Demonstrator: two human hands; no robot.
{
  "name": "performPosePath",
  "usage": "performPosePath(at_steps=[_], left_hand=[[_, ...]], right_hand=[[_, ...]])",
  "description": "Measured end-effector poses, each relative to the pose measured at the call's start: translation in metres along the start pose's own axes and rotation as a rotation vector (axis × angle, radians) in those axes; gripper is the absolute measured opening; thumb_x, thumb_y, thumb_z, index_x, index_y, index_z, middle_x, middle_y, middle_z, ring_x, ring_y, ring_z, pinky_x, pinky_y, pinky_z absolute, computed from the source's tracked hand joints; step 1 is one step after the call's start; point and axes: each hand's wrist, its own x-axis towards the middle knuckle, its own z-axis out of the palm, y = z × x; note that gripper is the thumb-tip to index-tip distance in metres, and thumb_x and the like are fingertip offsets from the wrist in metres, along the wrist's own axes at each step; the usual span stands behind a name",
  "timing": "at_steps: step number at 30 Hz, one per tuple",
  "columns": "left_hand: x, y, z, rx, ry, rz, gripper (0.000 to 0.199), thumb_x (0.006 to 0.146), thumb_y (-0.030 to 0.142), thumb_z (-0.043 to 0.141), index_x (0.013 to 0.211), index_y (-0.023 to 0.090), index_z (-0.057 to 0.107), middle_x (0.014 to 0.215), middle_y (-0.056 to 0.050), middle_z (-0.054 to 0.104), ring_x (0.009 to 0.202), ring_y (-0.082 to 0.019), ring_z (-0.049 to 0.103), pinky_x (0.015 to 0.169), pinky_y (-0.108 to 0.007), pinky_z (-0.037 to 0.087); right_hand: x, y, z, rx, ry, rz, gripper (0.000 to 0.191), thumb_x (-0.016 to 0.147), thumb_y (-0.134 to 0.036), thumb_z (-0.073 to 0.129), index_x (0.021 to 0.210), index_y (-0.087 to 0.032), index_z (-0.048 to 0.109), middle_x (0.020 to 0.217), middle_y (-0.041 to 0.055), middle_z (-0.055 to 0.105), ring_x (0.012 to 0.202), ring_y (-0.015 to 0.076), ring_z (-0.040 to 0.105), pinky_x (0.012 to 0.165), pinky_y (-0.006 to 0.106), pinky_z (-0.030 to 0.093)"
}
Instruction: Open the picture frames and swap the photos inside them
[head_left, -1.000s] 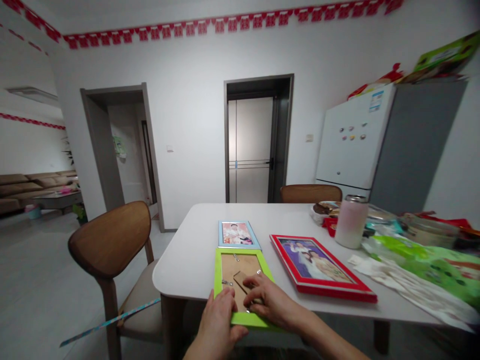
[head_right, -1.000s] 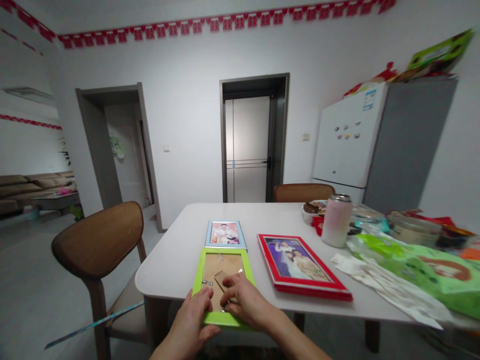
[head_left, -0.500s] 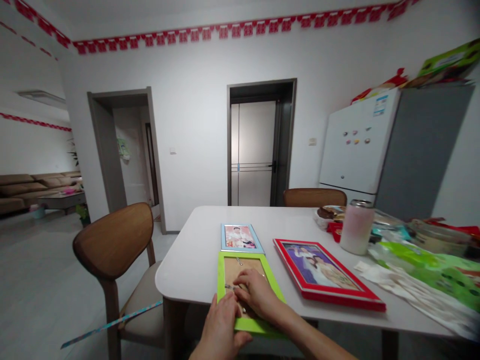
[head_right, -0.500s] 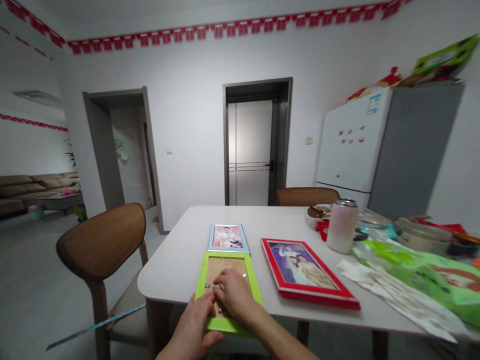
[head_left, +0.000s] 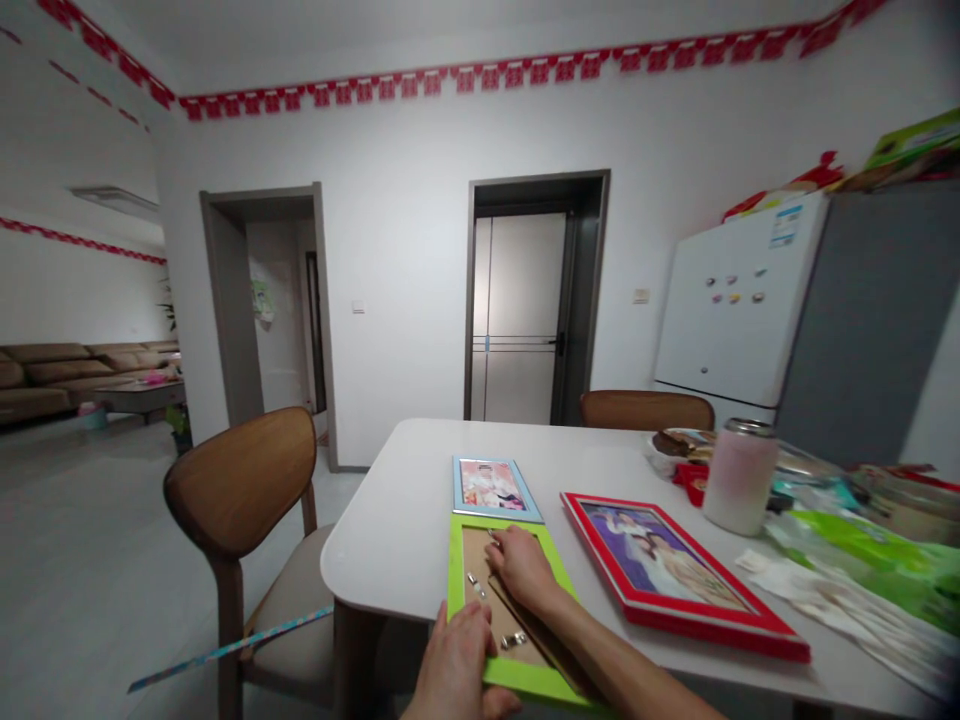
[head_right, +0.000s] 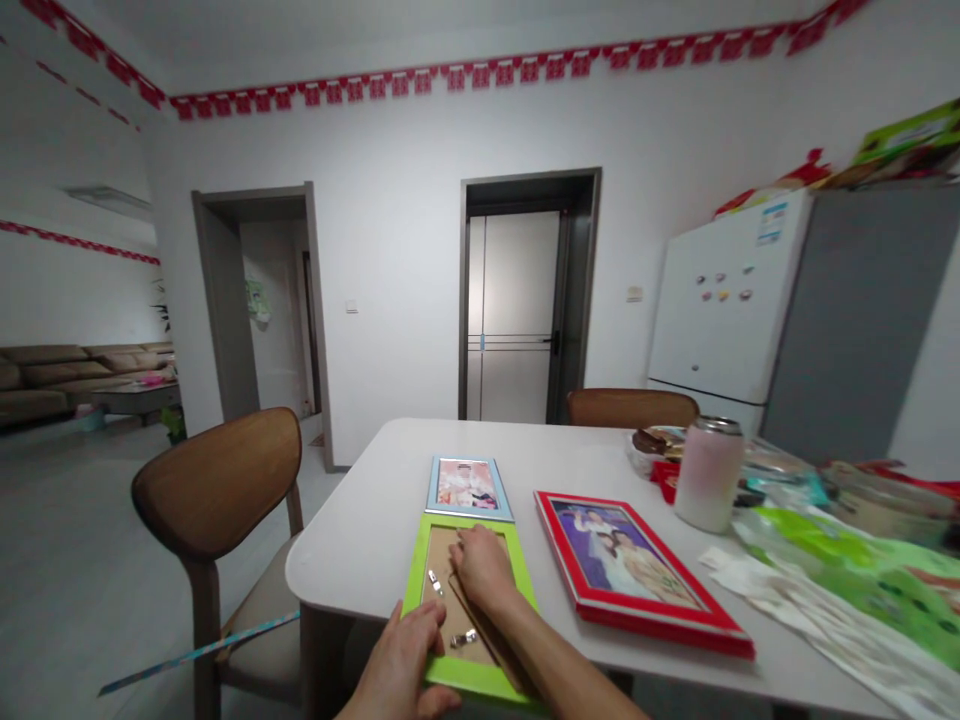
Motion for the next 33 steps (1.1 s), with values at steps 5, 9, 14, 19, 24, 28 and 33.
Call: performPosePath(at_steps=[5, 9, 14, 19, 24, 28, 33], left_hand=[[0.000, 0.000, -0.001, 0.000, 0.003, 0.006, 0.064, 0.050, 0.016, 0.071, 0.110, 0.013, 0.048, 0.118, -0.014, 0.049, 0.114, -0.025, 0.037, 0.101, -0.043, 0.014], [0.000, 0.003, -0.001, 0.004, -0.003, -0.010, 0.064, 0.051, 0.016, 0.071, 0.111, 0.013, 0.047, 0.119, -0.014, 0.048, 0.115, -0.025, 0.037, 0.101, -0.044, 0.013], [0.003, 0.000, 0.001, 0.013, -0.010, -0.005, 0.053, 0.048, 0.014, 0.073, 0.097, 0.018, 0.055, 0.120, -0.011, 0.047, 0.116, -0.026, 0.036, 0.101, -0.045, 0.013], [0.009, -0.005, 0.002, 0.039, -0.043, 0.006, 0.056, 0.044, 0.011, 0.074, 0.096, 0.017, 0.055, 0.118, -0.012, 0.049, 0.113, -0.027, 0.038, 0.100, -0.044, 0.016], [0.007, -0.001, 0.001, 0.033, -0.008, -0.025, 0.063, 0.049, 0.013, 0.070, 0.109, 0.011, 0.049, 0.119, -0.015, 0.047, 0.116, -0.027, 0.035, 0.101, -0.042, 0.015], [0.007, -0.003, 0.002, -0.007, 0.001, -0.040, 0.065, 0.048, 0.013, 0.068, 0.110, 0.013, 0.047, 0.126, -0.015, 0.039, 0.119, -0.027, 0.029, 0.101, -0.044, 0.011], [0.015, -0.006, 0.002, -0.269, 0.131, -0.074, 0.064, 0.057, 0.018, 0.061, 0.117, 0.010, 0.039, 0.132, -0.017, 0.029, 0.121, -0.025, 0.027, 0.099, -0.036, 0.023]], right_hand=[[0.017, 0.018, 0.008, -0.010, -0.019, 0.112, 0.029, 0.076, -0.032, 0.041, 0.075, -0.017, 0.066, 0.081, 0.0079, 0.063, 0.070, 0.0150, 0.053, 0.058, 0.024, 0.032], [0.017, 0.019, 0.010, 0.002, -0.051, 0.135, 0.028, 0.074, -0.036, 0.044, 0.078, -0.020, 0.067, 0.081, 0.0057, 0.065, 0.067, 0.0137, 0.053, 0.056, 0.023, 0.032], [0.014, 0.010, 0.000, 0.016, -0.031, 0.109, 0.027, 0.073, -0.029, 0.044, 0.087, -0.022, 0.066, 0.091, 0.0070, 0.063, 0.077, 0.0167, 0.054, 0.062, 0.025, 0.034], [-0.002, 0.008, -0.023, 0.056, 0.012, 0.056, 0.034, 0.072, -0.028, 0.045, 0.100, -0.018, 0.060, 0.097, 0.0084, 0.061, 0.087, 0.0178, 0.053, 0.072, 0.025, 0.035], [-0.044, 0.017, -0.045, 0.114, -0.128, -0.054, 0.033, 0.063, -0.037, 0.053, 0.088, -0.017, 0.063, 0.088, 0.0091, 0.062, 0.078, 0.0186, 0.055, 0.065, 0.023, 0.037], [-0.058, 0.013, -0.052, 0.138, -0.135, -0.074, 0.032, 0.059, -0.026, 0.052, 0.088, -0.017, 0.062, 0.085, 0.0075, 0.063, 0.074, 0.0162, 0.055, 0.061, 0.021, 0.036], [-0.045, 0.001, -0.071, 0.148, -0.148, -0.054, 0.018, 0.061, -0.024, 0.049, 0.065, -0.016, 0.065, 0.067, 0.0068, 0.066, 0.062, 0.0143, 0.055, 0.055, 0.020, 0.034]])
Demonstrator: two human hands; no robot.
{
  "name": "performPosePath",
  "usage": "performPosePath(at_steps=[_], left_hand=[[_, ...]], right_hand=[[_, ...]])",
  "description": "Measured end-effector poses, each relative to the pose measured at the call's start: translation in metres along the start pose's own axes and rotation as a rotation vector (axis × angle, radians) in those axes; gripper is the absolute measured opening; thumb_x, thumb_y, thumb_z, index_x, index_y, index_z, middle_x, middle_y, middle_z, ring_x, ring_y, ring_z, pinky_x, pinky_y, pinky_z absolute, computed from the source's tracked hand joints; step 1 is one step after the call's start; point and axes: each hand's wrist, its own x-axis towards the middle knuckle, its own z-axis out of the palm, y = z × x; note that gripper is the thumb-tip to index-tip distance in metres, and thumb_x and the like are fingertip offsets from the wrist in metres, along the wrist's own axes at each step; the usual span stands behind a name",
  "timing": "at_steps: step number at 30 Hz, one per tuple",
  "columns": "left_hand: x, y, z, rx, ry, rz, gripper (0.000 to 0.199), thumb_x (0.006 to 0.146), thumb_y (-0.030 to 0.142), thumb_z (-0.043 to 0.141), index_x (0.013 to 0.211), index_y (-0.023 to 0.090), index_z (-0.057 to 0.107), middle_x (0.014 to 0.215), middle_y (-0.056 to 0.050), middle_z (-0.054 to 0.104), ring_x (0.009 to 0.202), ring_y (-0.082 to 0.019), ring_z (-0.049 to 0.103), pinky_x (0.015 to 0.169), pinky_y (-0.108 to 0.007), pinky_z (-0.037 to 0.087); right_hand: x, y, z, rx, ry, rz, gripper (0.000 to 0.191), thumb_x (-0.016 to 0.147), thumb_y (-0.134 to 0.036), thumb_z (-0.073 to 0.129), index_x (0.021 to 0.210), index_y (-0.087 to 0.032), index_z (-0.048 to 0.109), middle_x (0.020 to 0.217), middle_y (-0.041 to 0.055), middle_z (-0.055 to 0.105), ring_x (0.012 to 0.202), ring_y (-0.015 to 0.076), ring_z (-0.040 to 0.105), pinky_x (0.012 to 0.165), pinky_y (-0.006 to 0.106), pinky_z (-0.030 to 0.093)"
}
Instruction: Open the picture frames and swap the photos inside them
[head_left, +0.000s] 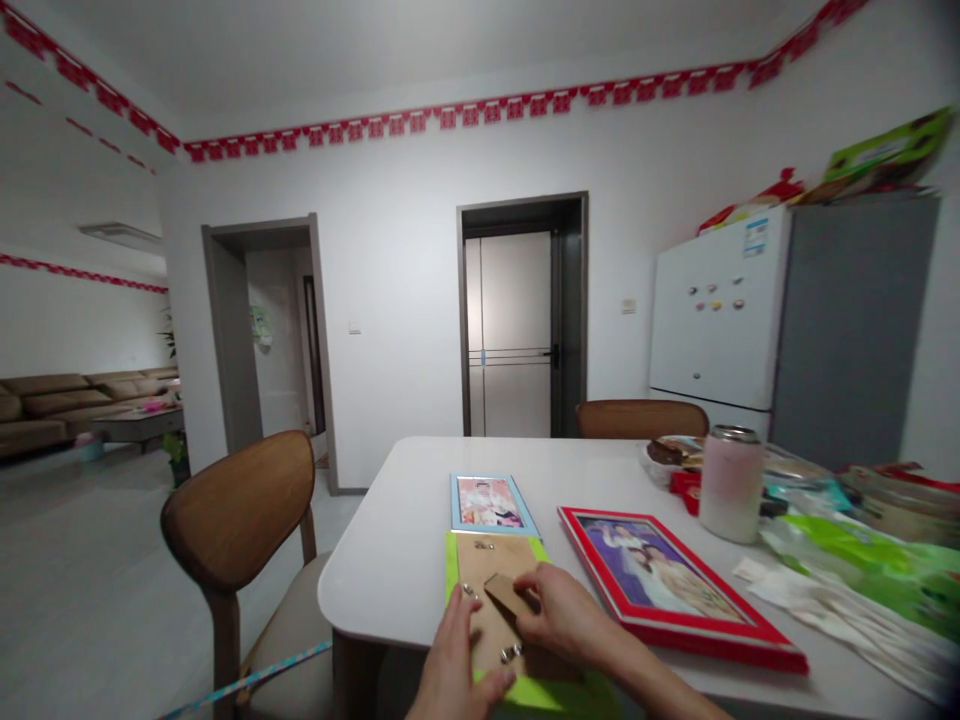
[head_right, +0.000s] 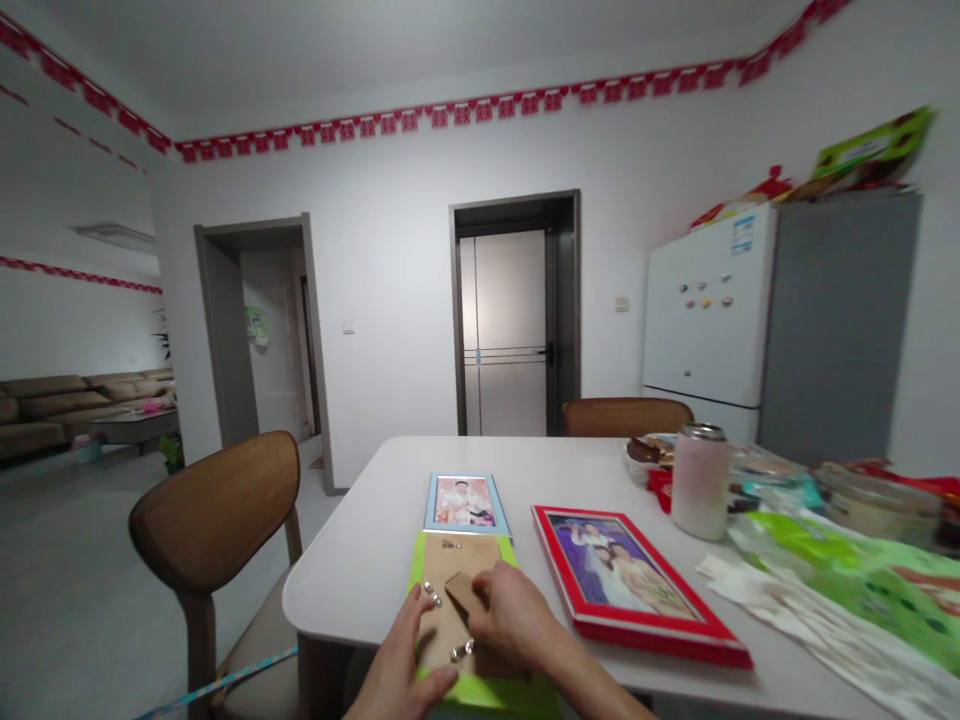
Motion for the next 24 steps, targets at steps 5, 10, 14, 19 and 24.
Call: performPosePath(at_steps=[5, 10, 14, 19, 24], left_hand=[[0.021, 0.006, -0.010, -0.414, 0.260, -0.051, 0.039, 0.067, 0.020, 0.051, 0.105, 0.014, 0.046, 0.109, -0.010, 0.054, 0.102, -0.019, 0.049, 0.087, -0.026, 0.037], [0.028, -0.019, -0.041, -0.635, 0.384, -0.155, 0.033, 0.065, 0.018, 0.050, 0.098, 0.014, 0.048, 0.097, -0.007, 0.060, 0.085, -0.019, 0.058, 0.071, -0.025, 0.045], [0.016, -0.051, -0.070, -0.579, 0.406, -0.249, 0.032, 0.067, 0.017, 0.048, 0.099, 0.015, 0.045, 0.086, -0.005, 0.063, 0.066, -0.015, 0.062, 0.062, -0.025, 0.048], [0.011, -0.072, -0.088, -0.418, 0.379, -0.305, 0.028, 0.069, 0.017, 0.045, 0.097, 0.014, 0.044, 0.076, -0.003, 0.063, 0.065, -0.015, 0.062, 0.060, -0.024, 0.047], [0.011, -0.079, -0.104, -0.135, 0.394, -0.331, 0.035, 0.064, 0.018, 0.048, 0.099, 0.013, 0.047, 0.077, -0.005, 0.063, 0.075, -0.022, 0.060, 0.068, -0.033, 0.046]], right_hand=[[0.005, -0.025, -0.020, 0.049, 0.078, -0.048, 0.027, 0.061, -0.025, 0.051, 0.082, -0.017, 0.065, 0.083, 0.0080, 0.065, 0.073, 0.0170, 0.056, 0.063, 0.022, 0.038], [0.006, -0.011, -0.013, 0.122, 0.135, 0.009, 0.045, 0.069, -0.038, 0.045, 0.107, -0.014, 0.055, 0.096, 0.0108, 0.061, 0.084, 0.0191, 0.056, 0.073, 0.027, 0.040], [0.000, 0.034, 0.006, -0.071, 0.102, 0.155, 0.046, 0.069, -0.031, 0.045, 0.107, -0.006, 0.052, 0.098, 0.0178, 0.059, 0.089, 0.0237, 0.055, 0.078, 0.031, 0.038], [-0.003, 0.060, 0.024, -0.148, 0.058, 0.244, 0.047, 0.065, -0.018, 0.045, 0.110, -0.006, 0.048, 0.099, 0.0175, 0.060, 0.092, 0.0238, 0.054, 0.077, 0.030, 0.038], [0.002, 0.058, 0.019, 0.057, 0.150, 0.318, 0.051, 0.062, -0.014, 0.045, 0.112, -0.005, 0.045, 0.095, 0.0155, 0.061, 0.089, 0.0217, 0.056, 0.075, 0.027, 0.040]])
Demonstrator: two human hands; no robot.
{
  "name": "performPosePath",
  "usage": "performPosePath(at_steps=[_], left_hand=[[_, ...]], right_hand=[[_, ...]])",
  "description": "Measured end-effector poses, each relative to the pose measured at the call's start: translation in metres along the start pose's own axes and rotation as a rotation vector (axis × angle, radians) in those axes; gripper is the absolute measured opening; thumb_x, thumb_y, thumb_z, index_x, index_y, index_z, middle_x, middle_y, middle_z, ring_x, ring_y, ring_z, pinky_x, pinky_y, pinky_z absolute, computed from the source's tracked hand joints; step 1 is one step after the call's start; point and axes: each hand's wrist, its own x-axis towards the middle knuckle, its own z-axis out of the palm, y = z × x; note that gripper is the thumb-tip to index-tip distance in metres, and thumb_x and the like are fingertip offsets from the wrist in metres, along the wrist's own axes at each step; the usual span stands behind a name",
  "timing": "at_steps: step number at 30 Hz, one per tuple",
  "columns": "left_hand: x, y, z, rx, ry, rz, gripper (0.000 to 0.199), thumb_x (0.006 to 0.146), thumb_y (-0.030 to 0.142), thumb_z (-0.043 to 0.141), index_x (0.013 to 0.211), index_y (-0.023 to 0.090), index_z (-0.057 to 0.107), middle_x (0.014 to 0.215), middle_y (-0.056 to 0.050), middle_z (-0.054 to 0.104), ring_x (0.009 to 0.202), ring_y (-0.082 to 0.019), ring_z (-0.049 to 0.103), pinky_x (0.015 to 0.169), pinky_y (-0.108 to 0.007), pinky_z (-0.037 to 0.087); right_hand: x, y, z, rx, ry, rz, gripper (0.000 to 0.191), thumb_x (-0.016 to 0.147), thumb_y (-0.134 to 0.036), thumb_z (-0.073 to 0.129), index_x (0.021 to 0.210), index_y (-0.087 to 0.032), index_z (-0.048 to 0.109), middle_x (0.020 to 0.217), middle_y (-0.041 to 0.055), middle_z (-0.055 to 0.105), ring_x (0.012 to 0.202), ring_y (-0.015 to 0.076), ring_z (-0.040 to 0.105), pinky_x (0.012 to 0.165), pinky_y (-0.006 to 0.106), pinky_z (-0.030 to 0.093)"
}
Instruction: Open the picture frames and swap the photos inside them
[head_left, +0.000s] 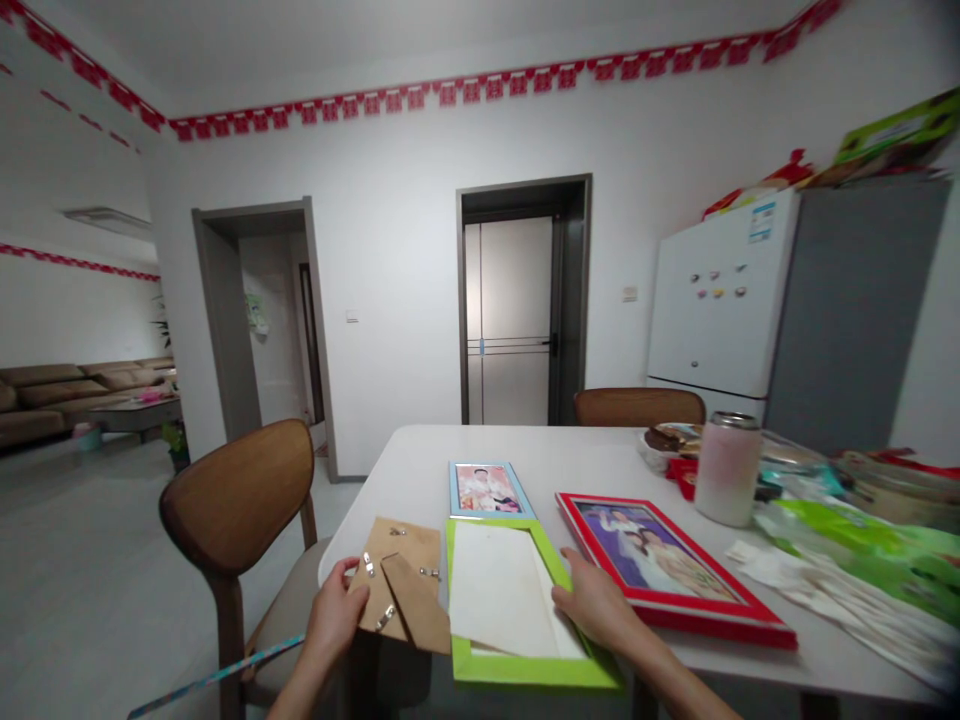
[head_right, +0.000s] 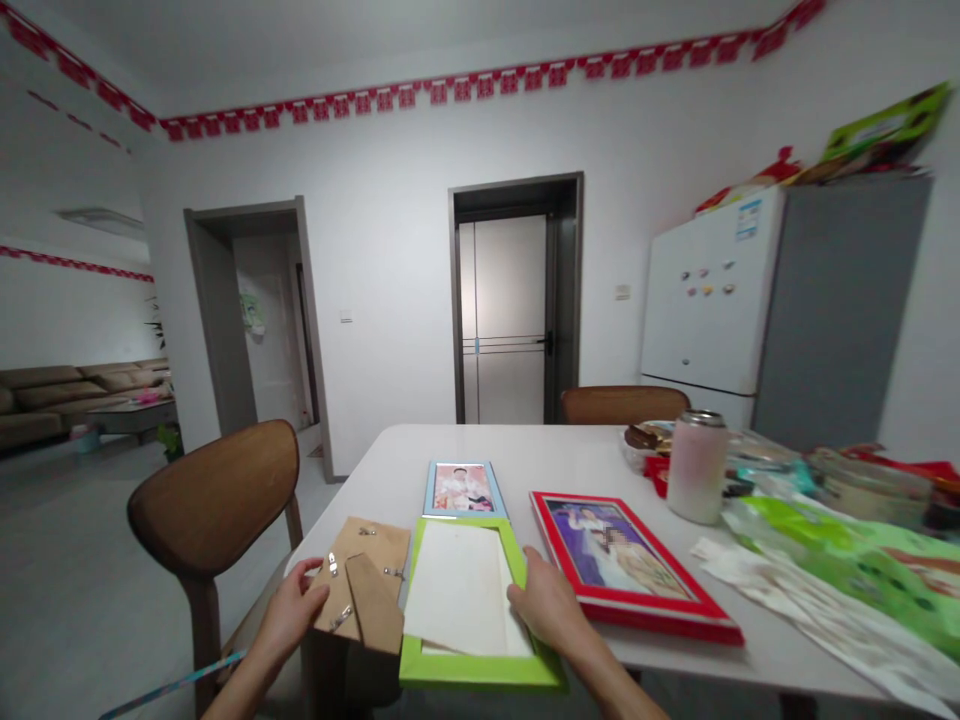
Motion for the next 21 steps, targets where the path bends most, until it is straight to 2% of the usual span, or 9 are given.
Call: performPosePath(at_steps=[3, 5, 7, 9, 12, 14, 17, 19, 21], left_hand=[[-0.010, 0.008, 0.004, 0.127, 0.061, 0.086, 0.042, 0.061, 0.018, 0.050, 0.103, 0.011, 0.049, 0.113, -0.013, 0.051, 0.110, -0.026, 0.042, 0.093, -0.037, 0.030], [-0.026, 0.020, 0.020, 0.226, 0.015, 0.208, 0.048, 0.063, 0.021, 0.051, 0.110, 0.010, 0.047, 0.127, -0.013, 0.038, 0.119, -0.023, 0.029, 0.100, -0.033, 0.020], [-0.046, 0.036, 0.043, 0.274, -0.166, 0.338, 0.052, 0.066, 0.028, 0.051, 0.115, 0.011, 0.045, 0.129, -0.011, 0.037, 0.120, -0.022, 0.028, 0.101, -0.034, 0.019], [-0.065, 0.054, 0.068, 0.225, -0.345, 0.380, 0.056, 0.064, 0.033, 0.057, 0.116, 0.014, 0.046, 0.128, -0.011, 0.038, 0.120, -0.024, 0.029, 0.102, -0.037, 0.015], [-0.083, 0.082, 0.095, 0.088, -0.464, 0.381, 0.065, 0.065, 0.039, 0.058, 0.122, 0.014, 0.039, 0.130, -0.011, 0.035, 0.120, -0.026, 0.028, 0.100, -0.038, 0.019], [-0.086, 0.100, 0.104, 0.011, -0.405, 0.403, 0.067, 0.065, 0.037, 0.058, 0.124, 0.013, 0.036, 0.130, -0.011, 0.036, 0.119, -0.026, 0.030, 0.099, -0.036, 0.022], [-0.083, 0.118, 0.102, -0.067, -0.258, 0.505, 0.053, 0.069, 0.026, 0.053, 0.119, 0.013, 0.043, 0.123, -0.011, 0.044, 0.114, -0.023, 0.038, 0.098, -0.030, 0.024], [-0.075, 0.119, 0.093, -0.119, -0.156, 0.515, 0.042, 0.073, 0.022, 0.046, 0.114, 0.014, 0.049, 0.117, -0.009, 0.051, 0.109, -0.021, 0.044, 0.095, -0.029, 0.028], [-0.064, 0.108, 0.081, -0.201, -0.024, 0.411, 0.034, 0.074, 0.023, 0.044, 0.106, 0.014, 0.054, 0.108, -0.009, 0.058, 0.102, -0.022, 0.050, 0.090, -0.030, 0.034]], right_hand=[[-0.002, -0.006, -0.005, 0.337, -0.036, 0.159, 0.060, 0.064, -0.016, 0.042, 0.122, -0.007, 0.032, 0.077, 0.0091, 0.063, 0.069, 0.0177, 0.060, 0.060, 0.026, 0.043], [-0.007, -0.014, -0.009, 0.606, -0.112, 0.267, 0.065, 0.066, -0.017, 0.039, 0.128, -0.009, 0.021, 0.068, 0.0052, 0.063, 0.053, 0.0158, 0.058, 0.051, 0.026, 0.043], [-0.013, -0.024, -0.014, 0.830, -0.161, 0.325, 0.069, 0.066, -0.019, 0.038, 0.130, -0.012, 0.013, 0.069, 0.0043, 0.063, 0.049, 0.0149, 0.057, 0.049, 0.026, 0.044], [-0.020, -0.036, -0.021, 0.960, -0.176, 0.309, 0.071, 0.066, -0.020, 0.037, 0.131, -0.013, 0.009, 0.074, 0.0052, 0.064, 0.053, 0.0150, 0.059, 0.052, 0.027, 0.046], [-0.028, -0.057, -0.032, 1.066, -0.162, 0.213, 0.073, 0.067, -0.021, 0.036, 0.131, -0.013, 0.004, 0.083, 0.0066, 0.064, 0.063, 0.0158, 0.062, 0.060, 0.028, 0.049], [-0.031, -0.070, -0.040, 1.127, -0.154, 0.160, 0.074, 0.066, -0.021, 0.039, 0.131, -0.015, 0.005, 0.089, 0.0072, 0.063, 0.069, 0.0162, 0.062, 0.064, 0.028, 0.049], [-0.032, -0.086, -0.049, 1.182, -0.166, 0.097, 0.076, 0.065, -0.021, 0.045, 0.131, -0.017, 0.009, 0.094, 0.0074, 0.061, 0.071, 0.0158, 0.062, 0.068, 0.029, 0.049], [-0.029, -0.088, -0.053, 1.176, -0.161, 0.076, 0.076, 0.064, -0.021, 0.048, 0.130, -0.019, 0.012, 0.095, 0.0073, 0.060, 0.067, 0.0144, 0.062, 0.065, 0.029, 0.049], [-0.024, -0.080, -0.052, 1.118, -0.143, 0.097, 0.073, 0.064, -0.021, 0.048, 0.130, -0.018, 0.014, 0.093, 0.0071, 0.060, 0.062, 0.0131, 0.060, 0.059, 0.027, 0.048]])
